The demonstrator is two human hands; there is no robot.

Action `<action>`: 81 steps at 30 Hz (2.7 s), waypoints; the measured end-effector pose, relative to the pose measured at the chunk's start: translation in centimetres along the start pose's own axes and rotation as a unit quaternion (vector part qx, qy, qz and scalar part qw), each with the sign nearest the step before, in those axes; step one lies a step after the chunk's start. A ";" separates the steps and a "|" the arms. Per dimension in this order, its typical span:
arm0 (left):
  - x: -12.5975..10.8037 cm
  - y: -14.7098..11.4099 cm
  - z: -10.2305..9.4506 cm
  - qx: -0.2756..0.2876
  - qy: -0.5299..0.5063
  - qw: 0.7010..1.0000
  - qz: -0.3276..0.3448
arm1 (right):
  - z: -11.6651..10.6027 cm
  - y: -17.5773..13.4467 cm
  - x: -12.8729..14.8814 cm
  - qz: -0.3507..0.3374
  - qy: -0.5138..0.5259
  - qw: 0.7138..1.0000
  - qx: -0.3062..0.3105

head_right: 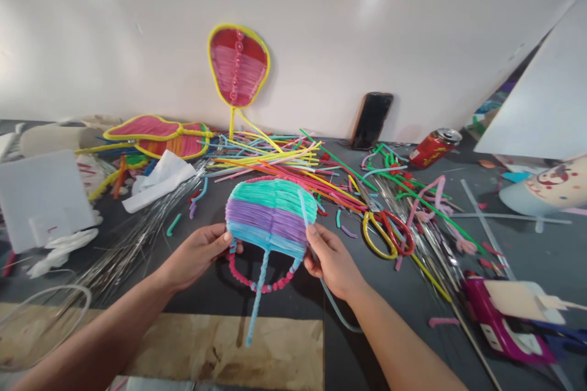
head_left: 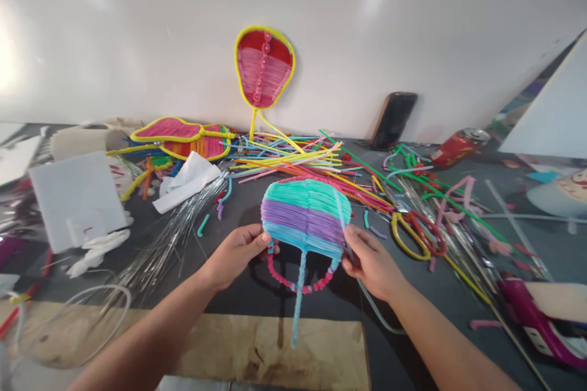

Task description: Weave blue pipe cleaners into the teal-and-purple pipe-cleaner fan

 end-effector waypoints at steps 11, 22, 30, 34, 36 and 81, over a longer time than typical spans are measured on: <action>0.1 0.1 -0.3 -0.039 0.075 0.996 0.015 | -0.6 -0.2 0.3 -0.024 -0.066 0.997 0.011; -0.6 -0.4 0.5 0.123 0.079 0.989 0.011 | -1.9 0.1 1.7 -0.105 -0.109 0.987 -0.054; -0.3 0.2 0.4 0.035 -0.099 0.994 0.015 | -0.8 -0.4 1.3 -0.078 -0.205 0.976 0.005; 0.1 0.4 0.4 0.027 -0.099 0.995 -0.006 | -1.1 -0.1 1.5 -0.113 -0.308 0.945 -0.010; 0.1 0.5 -0.1 -0.002 -0.058 0.998 0.007 | -1.6 -0.1 2.0 -0.150 -0.354 0.922 -0.037; -0.5 -0.8 2.9 -0.058 0.583 0.752 0.302 | 3.7 -2.2 0.3 -0.345 -0.689 0.635 0.061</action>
Point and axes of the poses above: each hand's wrist, its own y-axis towards the middle knuckle, its own z-axis out of the palm, x = y × z, the point moved 4 cm from there along y, towards the middle knuckle, and after that the axes turned 2 degrees about -z, right-handed, at the moved point
